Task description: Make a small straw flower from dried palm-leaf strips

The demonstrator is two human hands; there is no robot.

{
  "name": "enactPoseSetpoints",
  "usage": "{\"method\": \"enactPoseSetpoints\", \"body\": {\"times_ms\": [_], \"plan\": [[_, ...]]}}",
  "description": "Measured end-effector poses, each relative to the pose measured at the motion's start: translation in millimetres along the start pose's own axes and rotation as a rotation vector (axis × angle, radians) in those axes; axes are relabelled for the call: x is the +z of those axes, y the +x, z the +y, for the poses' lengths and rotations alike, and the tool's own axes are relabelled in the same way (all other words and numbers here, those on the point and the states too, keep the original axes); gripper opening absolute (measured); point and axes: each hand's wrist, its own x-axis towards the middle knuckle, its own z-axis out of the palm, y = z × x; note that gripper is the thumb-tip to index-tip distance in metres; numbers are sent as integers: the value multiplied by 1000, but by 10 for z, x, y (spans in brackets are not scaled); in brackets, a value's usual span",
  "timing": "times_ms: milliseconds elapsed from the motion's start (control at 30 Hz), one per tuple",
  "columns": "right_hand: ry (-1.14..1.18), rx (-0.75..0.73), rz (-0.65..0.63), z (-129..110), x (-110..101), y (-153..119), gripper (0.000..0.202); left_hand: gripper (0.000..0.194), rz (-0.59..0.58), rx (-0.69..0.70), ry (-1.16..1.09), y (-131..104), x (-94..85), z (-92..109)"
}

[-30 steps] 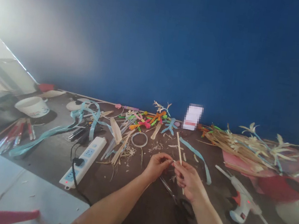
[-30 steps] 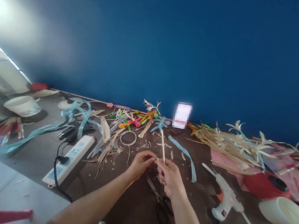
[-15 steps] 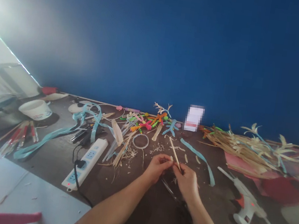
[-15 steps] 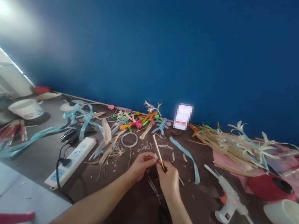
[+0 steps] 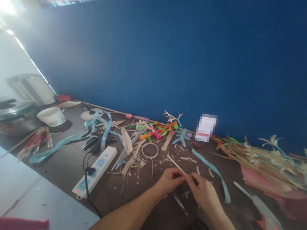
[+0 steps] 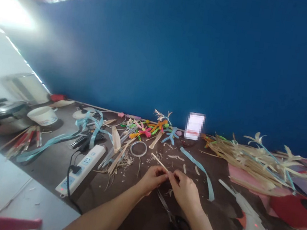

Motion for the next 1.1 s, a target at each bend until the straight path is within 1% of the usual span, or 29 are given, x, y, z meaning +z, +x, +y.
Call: {"method": "enactPoseSetpoints", "body": {"times_ms": [100,233,333,400,467,500,533,567,600,633,667,700,733,800,867,933,1000,1100], "plan": [[45,-2,10,32,10,4,36,27,-15,45,28,8,0,-60],[216,31,-30,66,41,22,36,26,-4,87,77,22,-10,-148],[423,152,-110,67,94,6,40,26,4,115,162,13,-23,-119],[609,258,-214,72,84,-17,40,24,-20,172,197,2,-27,-63],[818,344,-302,96,-9,-23,39,23,-38,230,183,-3,-30,-16],[918,373,-306,116,-88,-14,39,23,-24,229,164,-1,-31,-5],[1003,401,-274,140,-181,3,39,25,4,201,136,5,-32,-4],[1065,424,-202,163,-279,25,40,27,20,140,87,14,-32,-12],[1085,416,-112,183,-369,49,40,29,21,76,42,24,-31,-26],[1050,400,-42,195,-439,72,38,31,24,31,8,33,-28,-43],[965,381,24,197,-480,90,36,32,23,-4,-16,41,-23,-59],[867,337,51,188,-487,100,34,33,24,-24,-29,47,-17,-71],[774,287,57,169,-459,101,31,33,29,-30,-31,49,-9,-77],[660,204,41,112,-321,80,27,31,43,-24,-12,42,5,-66],[651,213,31,58,-141,42,27,29,61,-4,28,27,16,-34],[697,227,12,29,4,16,24,27,78,17,68,12,22,3],[747,217,-6,32,68,24,23,25,99,26,90,4,25,32],[783,217,18,72,35,93,23,24,124,2,93,8,26,55]]}}
